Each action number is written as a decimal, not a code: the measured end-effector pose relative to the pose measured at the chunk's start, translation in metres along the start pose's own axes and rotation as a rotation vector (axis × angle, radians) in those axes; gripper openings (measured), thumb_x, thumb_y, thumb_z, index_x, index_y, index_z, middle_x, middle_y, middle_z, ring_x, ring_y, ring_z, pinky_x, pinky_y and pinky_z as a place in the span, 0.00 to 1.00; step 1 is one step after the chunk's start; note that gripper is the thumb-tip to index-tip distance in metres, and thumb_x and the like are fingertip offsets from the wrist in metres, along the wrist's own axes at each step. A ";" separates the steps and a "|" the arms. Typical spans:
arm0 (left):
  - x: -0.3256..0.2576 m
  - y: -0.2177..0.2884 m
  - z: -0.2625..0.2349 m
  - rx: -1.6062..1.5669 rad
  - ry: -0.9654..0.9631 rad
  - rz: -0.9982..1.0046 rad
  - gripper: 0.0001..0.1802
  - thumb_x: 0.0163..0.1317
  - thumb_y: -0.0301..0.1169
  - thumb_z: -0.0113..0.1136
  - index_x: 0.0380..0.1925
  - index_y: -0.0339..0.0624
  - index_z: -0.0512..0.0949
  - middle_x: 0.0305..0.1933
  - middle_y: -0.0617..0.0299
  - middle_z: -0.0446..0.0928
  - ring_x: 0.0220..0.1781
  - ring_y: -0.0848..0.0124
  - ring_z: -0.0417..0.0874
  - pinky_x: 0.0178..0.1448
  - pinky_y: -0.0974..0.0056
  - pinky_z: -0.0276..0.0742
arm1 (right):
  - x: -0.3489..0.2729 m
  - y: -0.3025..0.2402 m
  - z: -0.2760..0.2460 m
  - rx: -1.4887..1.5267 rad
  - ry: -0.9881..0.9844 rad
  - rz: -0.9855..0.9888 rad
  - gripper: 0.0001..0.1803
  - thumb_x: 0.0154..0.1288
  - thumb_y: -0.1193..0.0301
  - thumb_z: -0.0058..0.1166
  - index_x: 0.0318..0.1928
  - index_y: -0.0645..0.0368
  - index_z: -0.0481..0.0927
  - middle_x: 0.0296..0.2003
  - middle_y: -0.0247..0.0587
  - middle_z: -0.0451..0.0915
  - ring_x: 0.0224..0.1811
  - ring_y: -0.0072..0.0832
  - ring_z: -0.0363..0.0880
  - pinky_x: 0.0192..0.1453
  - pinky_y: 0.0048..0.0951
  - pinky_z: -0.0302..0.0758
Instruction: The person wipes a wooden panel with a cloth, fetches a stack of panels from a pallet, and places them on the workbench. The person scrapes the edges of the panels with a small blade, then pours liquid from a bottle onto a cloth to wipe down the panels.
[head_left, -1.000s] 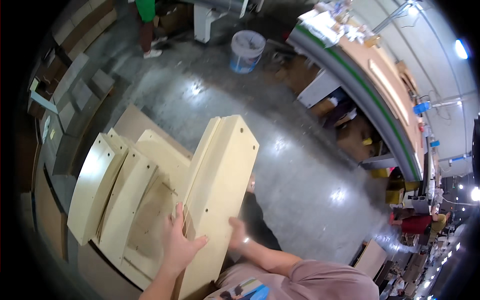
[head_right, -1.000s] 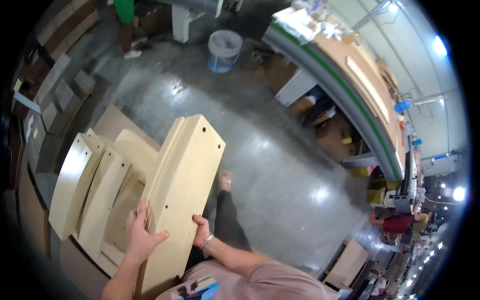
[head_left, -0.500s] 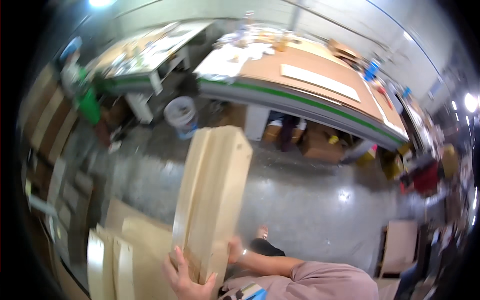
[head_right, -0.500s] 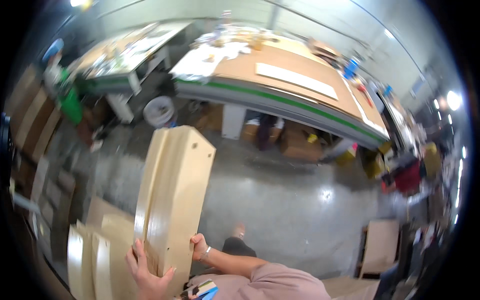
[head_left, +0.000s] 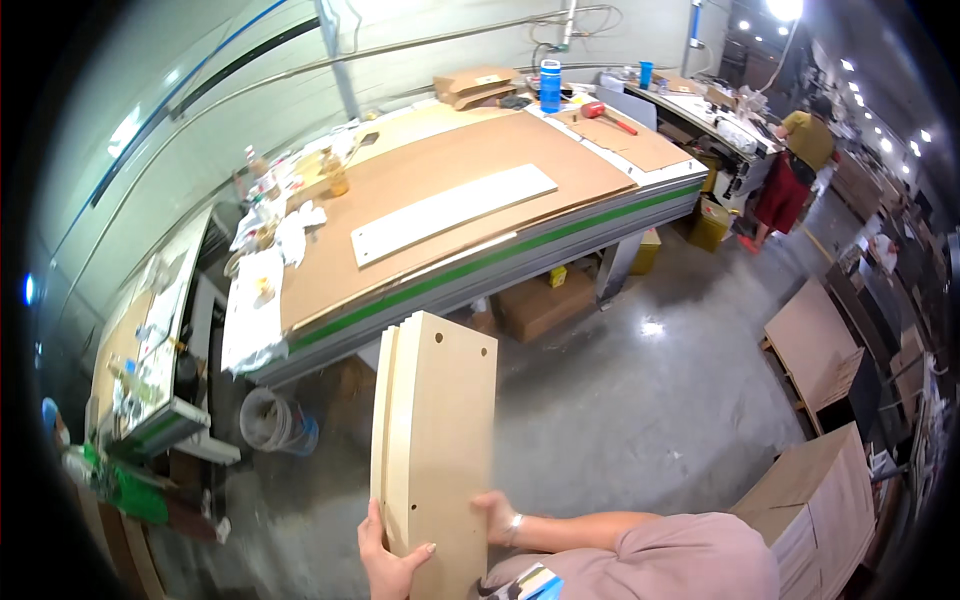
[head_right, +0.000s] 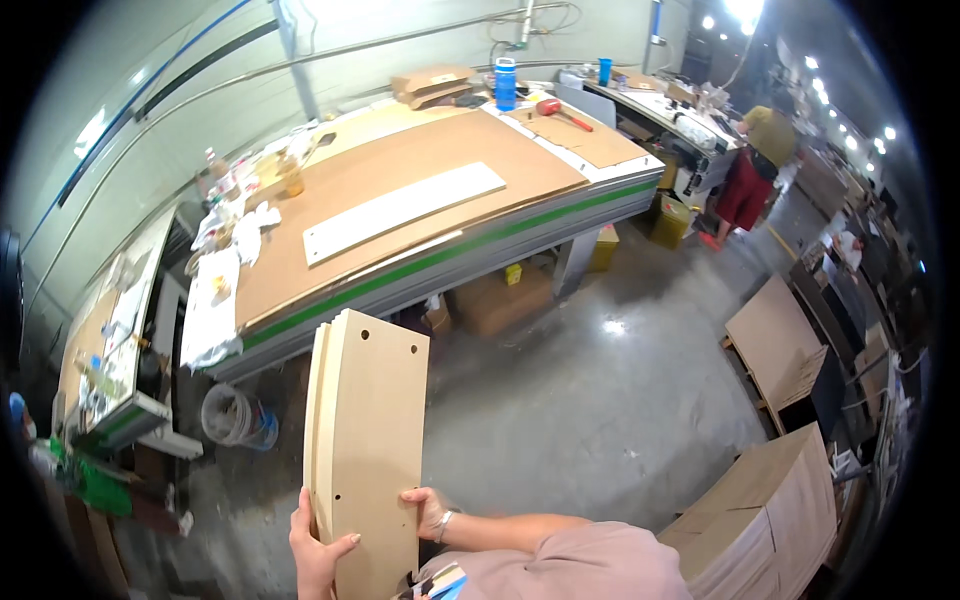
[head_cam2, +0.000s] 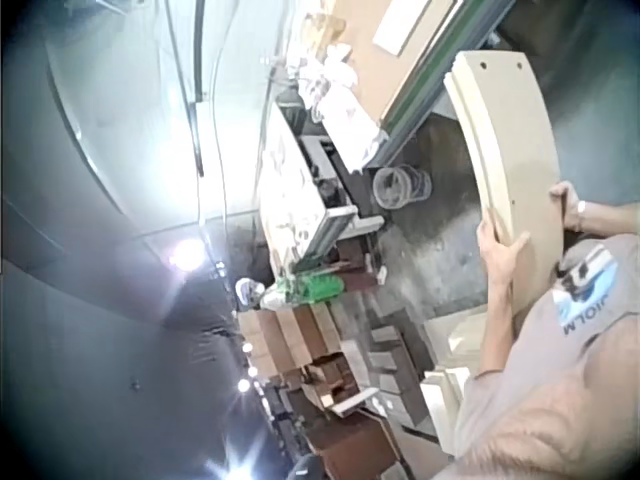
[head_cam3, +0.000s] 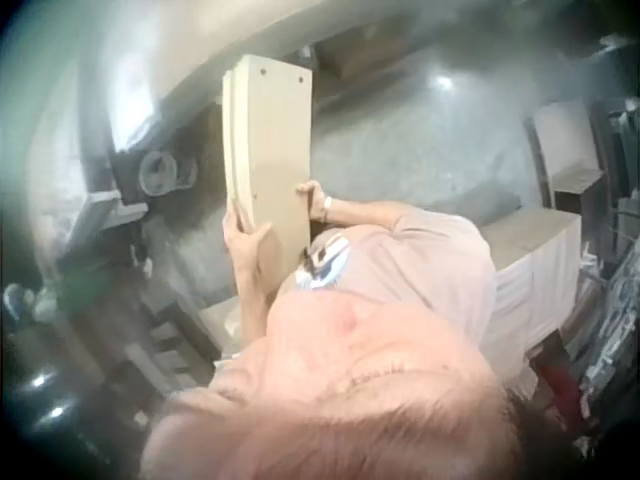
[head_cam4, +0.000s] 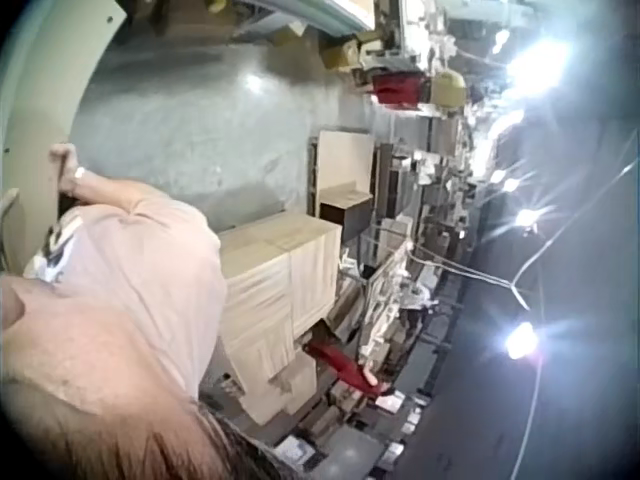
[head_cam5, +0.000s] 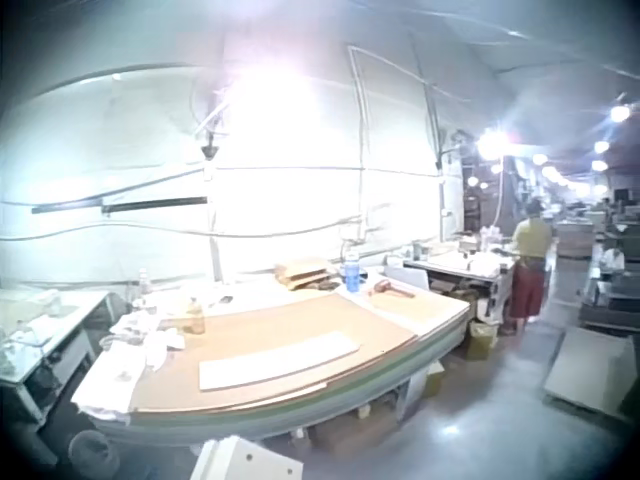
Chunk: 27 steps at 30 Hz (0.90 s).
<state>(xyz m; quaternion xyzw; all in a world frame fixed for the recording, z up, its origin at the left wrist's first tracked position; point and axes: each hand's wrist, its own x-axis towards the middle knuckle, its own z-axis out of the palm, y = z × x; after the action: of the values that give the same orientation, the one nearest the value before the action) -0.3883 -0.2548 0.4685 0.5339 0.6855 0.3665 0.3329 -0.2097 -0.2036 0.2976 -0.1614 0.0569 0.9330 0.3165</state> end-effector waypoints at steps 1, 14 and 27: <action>0.030 -0.009 0.002 -0.027 -0.048 0.010 0.59 0.29 0.25 0.75 0.68 0.26 0.58 0.58 0.49 0.67 0.60 0.60 0.73 0.65 0.58 0.69 | 0.013 -0.017 0.004 0.005 0.015 -0.058 0.34 0.43 0.64 0.58 0.54 0.66 0.76 0.50 0.51 0.80 0.53 0.44 0.79 0.62 0.46 0.72; 0.404 0.059 0.073 0.027 -0.531 0.238 0.59 0.26 0.24 0.79 0.67 0.33 0.63 0.54 0.51 0.70 0.60 0.61 0.73 0.66 0.60 0.69 | 0.143 -0.250 0.081 0.373 0.154 -0.493 0.18 0.45 0.71 0.52 0.39 0.65 0.77 0.46 0.54 0.78 0.53 0.49 0.75 0.67 0.54 0.67; 0.660 0.282 0.204 -0.740 -0.425 0.178 0.54 0.40 0.30 0.75 0.69 0.30 0.57 0.61 0.48 0.71 0.61 0.63 0.74 0.61 0.62 0.72 | 0.142 -0.677 0.301 -0.406 0.256 -0.706 0.25 0.58 0.63 0.46 0.53 0.65 0.75 0.53 0.53 0.78 0.55 0.45 0.76 0.63 0.51 0.70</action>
<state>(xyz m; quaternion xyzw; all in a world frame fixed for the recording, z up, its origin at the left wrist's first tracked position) -0.2147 0.4644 0.5635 0.4991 0.3755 0.4966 0.6028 0.0168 0.4774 0.5308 -0.3443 -0.1479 0.7321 0.5689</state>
